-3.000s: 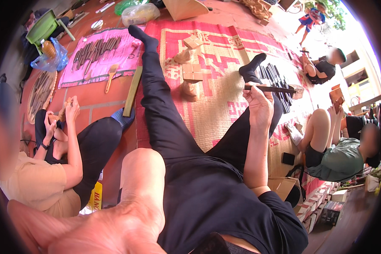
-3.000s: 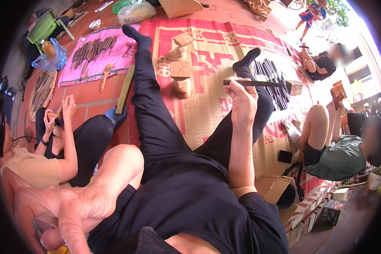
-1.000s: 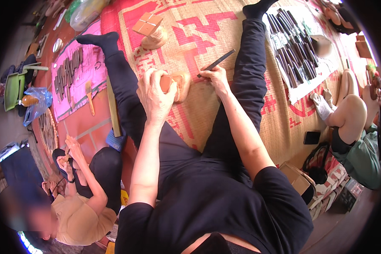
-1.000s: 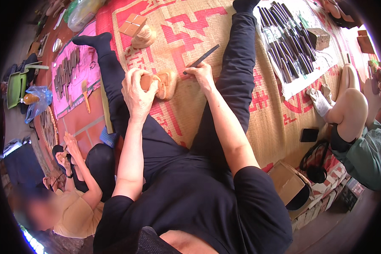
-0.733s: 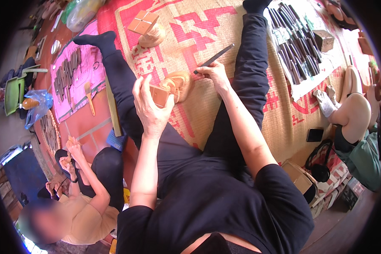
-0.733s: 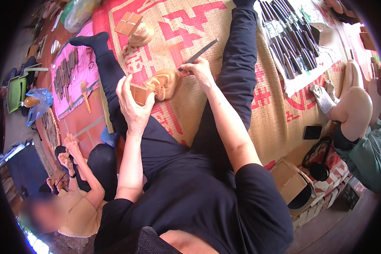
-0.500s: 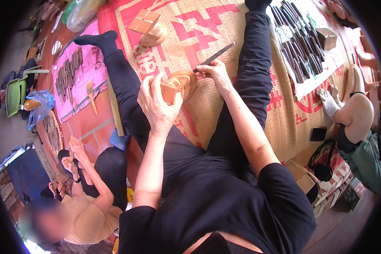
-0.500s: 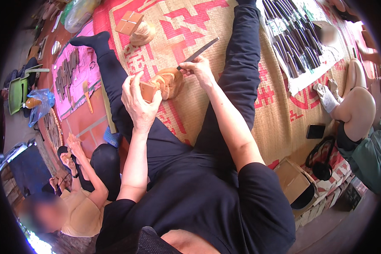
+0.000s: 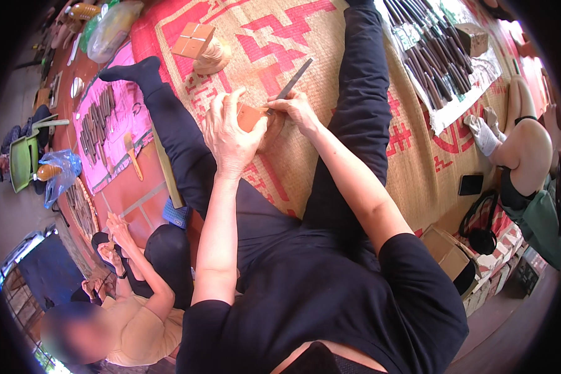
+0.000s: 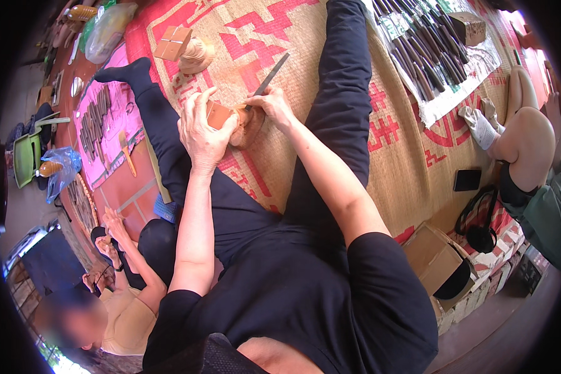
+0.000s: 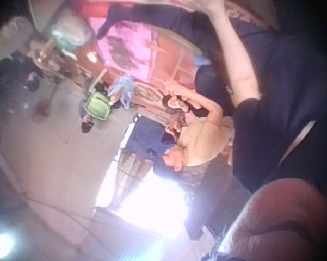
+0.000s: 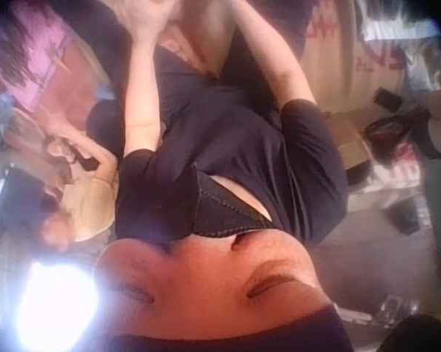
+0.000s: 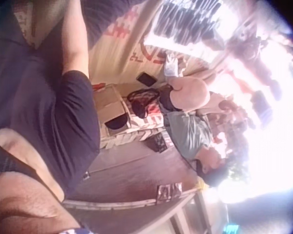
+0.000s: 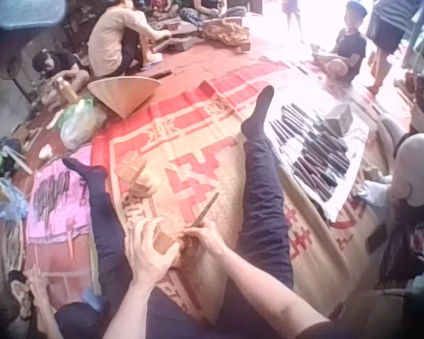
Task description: The person sits on a mat and carves a small wooden object using a knife. They rotate the object frequently to shape different sides while other people work nearby.
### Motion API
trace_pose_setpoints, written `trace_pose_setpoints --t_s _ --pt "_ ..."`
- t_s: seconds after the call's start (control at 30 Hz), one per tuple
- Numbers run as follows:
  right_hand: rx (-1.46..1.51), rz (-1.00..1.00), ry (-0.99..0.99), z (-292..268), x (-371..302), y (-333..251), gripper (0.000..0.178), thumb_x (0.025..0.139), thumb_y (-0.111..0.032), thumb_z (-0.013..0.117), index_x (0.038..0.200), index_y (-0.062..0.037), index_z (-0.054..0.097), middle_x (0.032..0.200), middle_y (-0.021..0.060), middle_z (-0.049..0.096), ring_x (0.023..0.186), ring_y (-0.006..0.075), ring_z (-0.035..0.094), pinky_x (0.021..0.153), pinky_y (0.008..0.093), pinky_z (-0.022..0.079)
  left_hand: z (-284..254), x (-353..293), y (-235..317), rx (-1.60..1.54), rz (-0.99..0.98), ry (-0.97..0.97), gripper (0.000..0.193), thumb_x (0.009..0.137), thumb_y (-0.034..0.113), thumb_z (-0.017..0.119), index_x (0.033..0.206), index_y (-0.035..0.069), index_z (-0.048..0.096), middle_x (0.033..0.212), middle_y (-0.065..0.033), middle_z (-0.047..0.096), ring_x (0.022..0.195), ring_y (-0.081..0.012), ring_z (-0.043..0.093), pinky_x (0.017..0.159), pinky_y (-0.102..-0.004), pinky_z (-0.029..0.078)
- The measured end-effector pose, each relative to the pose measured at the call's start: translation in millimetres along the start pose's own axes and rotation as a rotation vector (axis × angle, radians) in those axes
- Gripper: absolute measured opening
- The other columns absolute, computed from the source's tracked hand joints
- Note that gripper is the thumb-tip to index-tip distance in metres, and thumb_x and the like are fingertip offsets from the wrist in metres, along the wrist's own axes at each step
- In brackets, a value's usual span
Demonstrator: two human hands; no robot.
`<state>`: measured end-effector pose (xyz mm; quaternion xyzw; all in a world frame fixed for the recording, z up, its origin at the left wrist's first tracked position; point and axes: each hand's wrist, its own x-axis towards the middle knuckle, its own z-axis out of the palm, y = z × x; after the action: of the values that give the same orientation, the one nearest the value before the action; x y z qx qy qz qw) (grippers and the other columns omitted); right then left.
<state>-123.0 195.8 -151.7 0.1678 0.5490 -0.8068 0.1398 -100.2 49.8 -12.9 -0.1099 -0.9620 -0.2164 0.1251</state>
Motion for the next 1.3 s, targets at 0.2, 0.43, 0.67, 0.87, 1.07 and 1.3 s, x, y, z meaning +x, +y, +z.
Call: trace_pose_setpoints --t_s 0.2,0.43,0.67,0.87,1.07,1.3 --pt "0.002 -0.033 0.052 9 -5 9 0.017 0.079 -0.007 0.068 0.093 0.0023 0.065 0.085 0.0098 0.068 0.075 0.0148 0.065 0.072 0.0257 0.05 2 -3 -2 -0.026 -0.03 -0.019 0.063 0.064 0.028 0.078 0.122 0.018 0.055 0.116 -0.005 0.054 0.109 -0.0237 0.054 0.093 -0.04 0.039" --pt "-0.029 -0.044 0.052 10 -12 -1 0.013 0.079 -0.005 0.068 0.089 0.0025 0.065 0.084 0.0095 0.068 0.075 0.0147 0.064 0.072 0.0261 0.051 1 -2 -4 -0.048 -0.02 -0.007 0.063 0.063 0.027 0.078 0.121 0.017 0.055 0.117 -0.0047 0.054 0.11 -0.0239 0.054 0.093 -0.0403 0.039" --pt "-0.062 -0.017 0.013 8 -9 -2 0.013 0.078 -0.006 0.069 0.088 0.0022 0.065 0.08 0.0085 0.068 0.073 0.013 0.064 0.071 0.0252 0.05 0 -2 -4 -0.042 -0.005 -0.01 0.063 0.063 0.025 0.078 0.121 0.017 0.055 0.116 -0.0045 0.055 0.109 -0.024 0.055 0.092 -0.0398 0.04" --pt "0.044 -0.007 -0.018 14 -13 1 0.016 0.074 -0.008 0.074 0.082 0.0014 0.064 0.074 0.0079 0.067 0.065 0.0135 0.062 0.061 0.0254 0.05 0 -3 -8 -0.064 -0.001 0.013 0.062 0.063 0.023 0.078 0.12 0.016 0.056 0.116 -0.0043 0.056 0.108 -0.024 0.056 0.092 -0.0396 0.041" --pt "0.037 -0.011 0.081 11 -10 5 0.012 0.077 -0.006 0.07 0.086 0.0012 0.065 0.075 0.0074 0.067 0.069 0.0122 0.063 0.069 0.0244 0.05 -1 -4 -12 -0.094 -0.004 0.023 0.06 0.062 0.023 0.079 0.117 0.015 0.057 0.113 -0.0082 0.054 0.107 -0.0278 0.054 0.091 -0.042 0.041" --pt "-0.065 -0.069 -0.114 18 -14 2 0.013 0.075 -0.007 0.067 0.083 0.0036 0.066 0.076 0.0116 0.068 0.07 0.0164 0.066 0.064 0.0274 0.053 -9 -10 -13 -0.003 0.025 0.044 0.063 0.064 0.025 0.08 0.121 0.014 0.056 0.121 -0.008 0.056 0.113 -0.0297 0.054 0.092 -0.0428 0.042"
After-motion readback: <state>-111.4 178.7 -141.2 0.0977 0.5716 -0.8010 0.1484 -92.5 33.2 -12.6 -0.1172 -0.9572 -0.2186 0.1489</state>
